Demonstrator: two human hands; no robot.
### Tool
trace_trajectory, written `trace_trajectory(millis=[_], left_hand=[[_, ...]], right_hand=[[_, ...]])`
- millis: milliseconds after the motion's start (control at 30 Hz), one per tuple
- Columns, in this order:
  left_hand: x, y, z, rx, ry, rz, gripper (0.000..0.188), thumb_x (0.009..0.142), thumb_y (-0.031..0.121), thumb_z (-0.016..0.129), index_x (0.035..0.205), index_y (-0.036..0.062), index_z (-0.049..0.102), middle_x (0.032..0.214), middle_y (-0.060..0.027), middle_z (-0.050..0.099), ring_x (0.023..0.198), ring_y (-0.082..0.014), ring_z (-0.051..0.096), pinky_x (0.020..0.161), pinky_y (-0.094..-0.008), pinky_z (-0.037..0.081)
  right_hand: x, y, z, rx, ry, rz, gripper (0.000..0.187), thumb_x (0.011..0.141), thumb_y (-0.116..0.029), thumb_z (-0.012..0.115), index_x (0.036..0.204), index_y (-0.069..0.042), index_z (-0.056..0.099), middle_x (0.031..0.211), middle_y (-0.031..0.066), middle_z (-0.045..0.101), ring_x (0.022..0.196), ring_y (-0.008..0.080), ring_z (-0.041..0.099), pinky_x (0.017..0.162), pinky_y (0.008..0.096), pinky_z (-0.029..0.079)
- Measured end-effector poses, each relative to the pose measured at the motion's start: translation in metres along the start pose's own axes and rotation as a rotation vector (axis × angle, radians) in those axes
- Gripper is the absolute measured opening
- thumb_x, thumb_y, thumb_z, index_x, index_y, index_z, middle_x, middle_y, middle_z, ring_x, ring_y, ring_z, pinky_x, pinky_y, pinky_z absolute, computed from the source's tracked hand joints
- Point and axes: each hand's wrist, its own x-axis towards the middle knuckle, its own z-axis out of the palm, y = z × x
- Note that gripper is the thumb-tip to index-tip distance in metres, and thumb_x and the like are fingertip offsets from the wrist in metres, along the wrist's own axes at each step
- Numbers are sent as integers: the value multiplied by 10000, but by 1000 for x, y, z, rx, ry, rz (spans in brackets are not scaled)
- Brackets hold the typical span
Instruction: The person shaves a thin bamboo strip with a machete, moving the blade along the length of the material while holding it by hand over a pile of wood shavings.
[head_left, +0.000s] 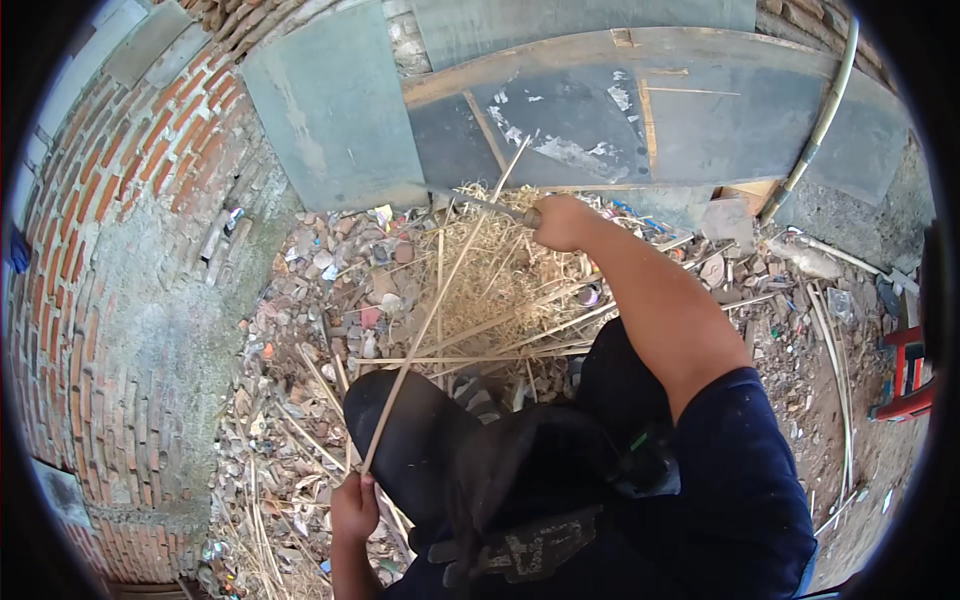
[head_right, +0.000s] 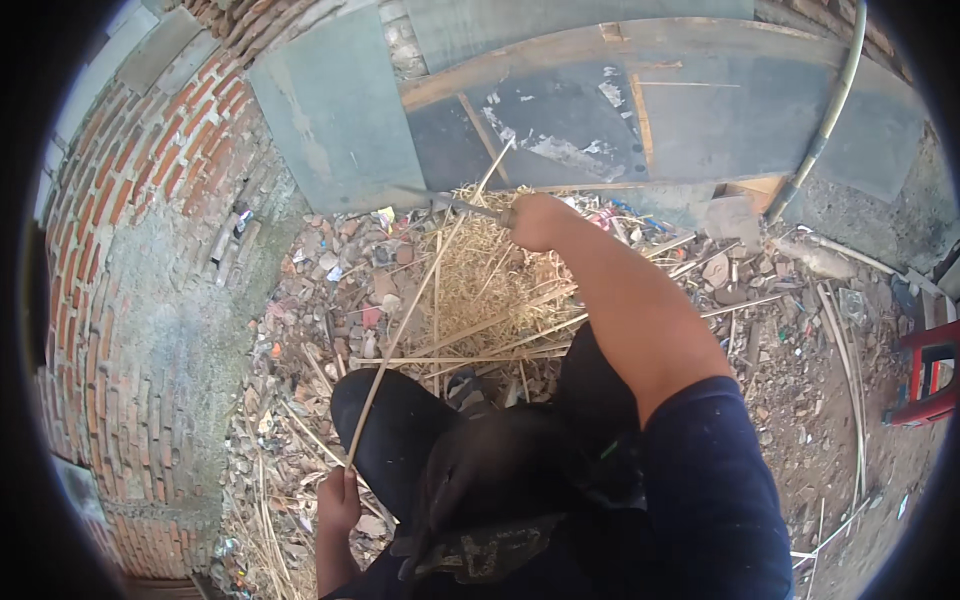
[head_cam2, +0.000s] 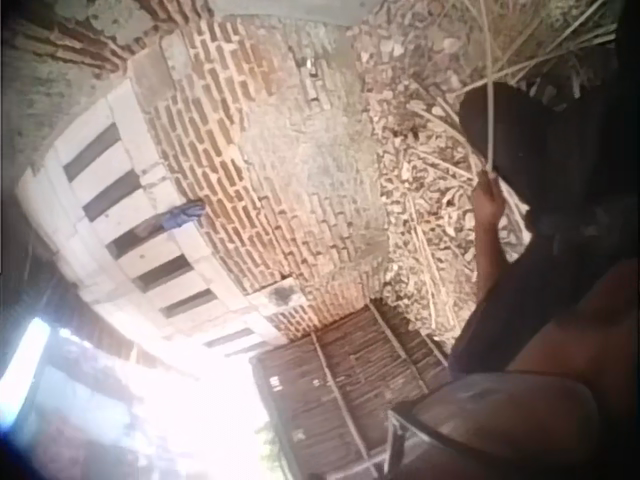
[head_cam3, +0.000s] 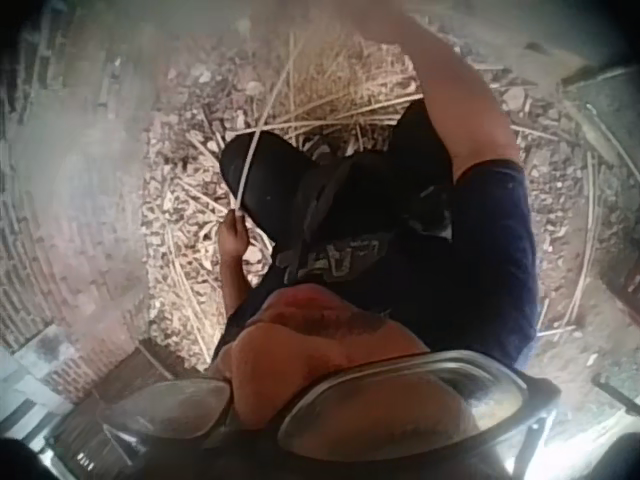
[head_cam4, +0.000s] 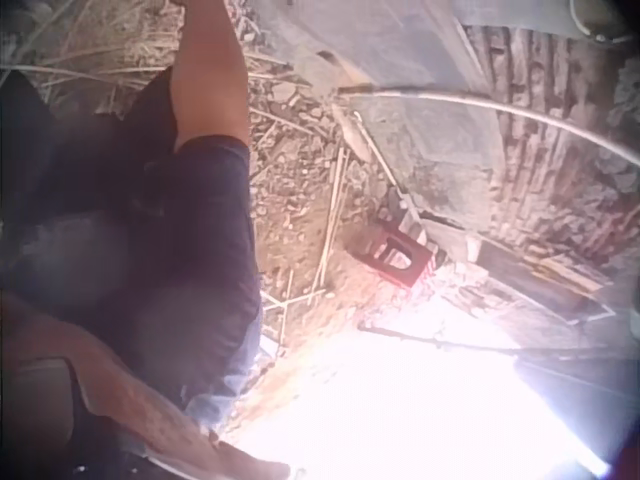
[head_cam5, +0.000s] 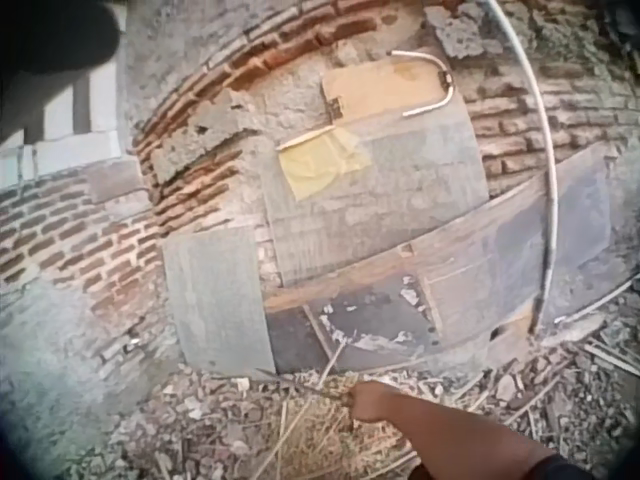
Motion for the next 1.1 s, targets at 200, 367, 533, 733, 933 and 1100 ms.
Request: trace_trajectory(millis=[200, 367, 533, 733, 933, 1100], left_hand=[[-1, 14, 14, -131, 9, 22, 426, 1043, 312, 425, 783, -15, 506, 598, -215, 516, 562, -402, 537, 546, -468, 383], [2, 8, 11, -179, -34, 7, 432, 1055, 307, 406, 776, -12, 488, 594, -191, 484, 535, -311, 515, 528, -419, 371], [2, 5, 15, -210, 12, -36, 437, 1044, 338, 440, 787, -10, 502, 601, -226, 527, 572, -434, 560, 528, -471, 398], [-3, 6, 13, -171, -7, -19, 447, 1049, 332, 428, 764, -10, 474, 574, -199, 481, 520, -351, 522, 516, -443, 368], [1, 4, 14, -165, 6, -11, 400, 1036, 306, 460, 772, 7, 483, 580, -222, 519, 568, -467, 552, 503, -495, 376], [1, -1, 22, -245, 57, 11, 425, 1040, 329, 465, 763, 7, 473, 573, -209, 512, 559, -454, 552, 499, -479, 377]], right_hand=[[-40, -52, -27, 62, -140, -67, 264, 860, -209, 596, 1053, -64, 702, 937, 151, 696, 928, 317, 685, 818, 471, 545], [-52, -78, -22, -110, -200, -307, 210, 891, -210, 567, 1003, -98, 704, 899, 134, 689, 878, 285, 685, 794, 447, 552], [-17, -61, -17, 128, -260, -88, 210, 866, -202, 585, 997, -82, 698, 909, 144, 697, 910, 307, 685, 813, 459, 541], [-22, -76, -2, 98, -154, -158, 221, 864, -230, 599, 1013, -100, 697, 928, 156, 692, 920, 335, 680, 818, 477, 538], [-44, -105, -3, -155, -235, -377, 204, 824, -175, 627, 1007, -130, 705, 909, 106, 703, 899, 307, 689, 791, 463, 546], [-19, -71, -6, 90, -212, -145, 230, 799, -179, 615, 1003, -109, 693, 932, 135, 703, 929, 336, 681, 809, 465, 540]])
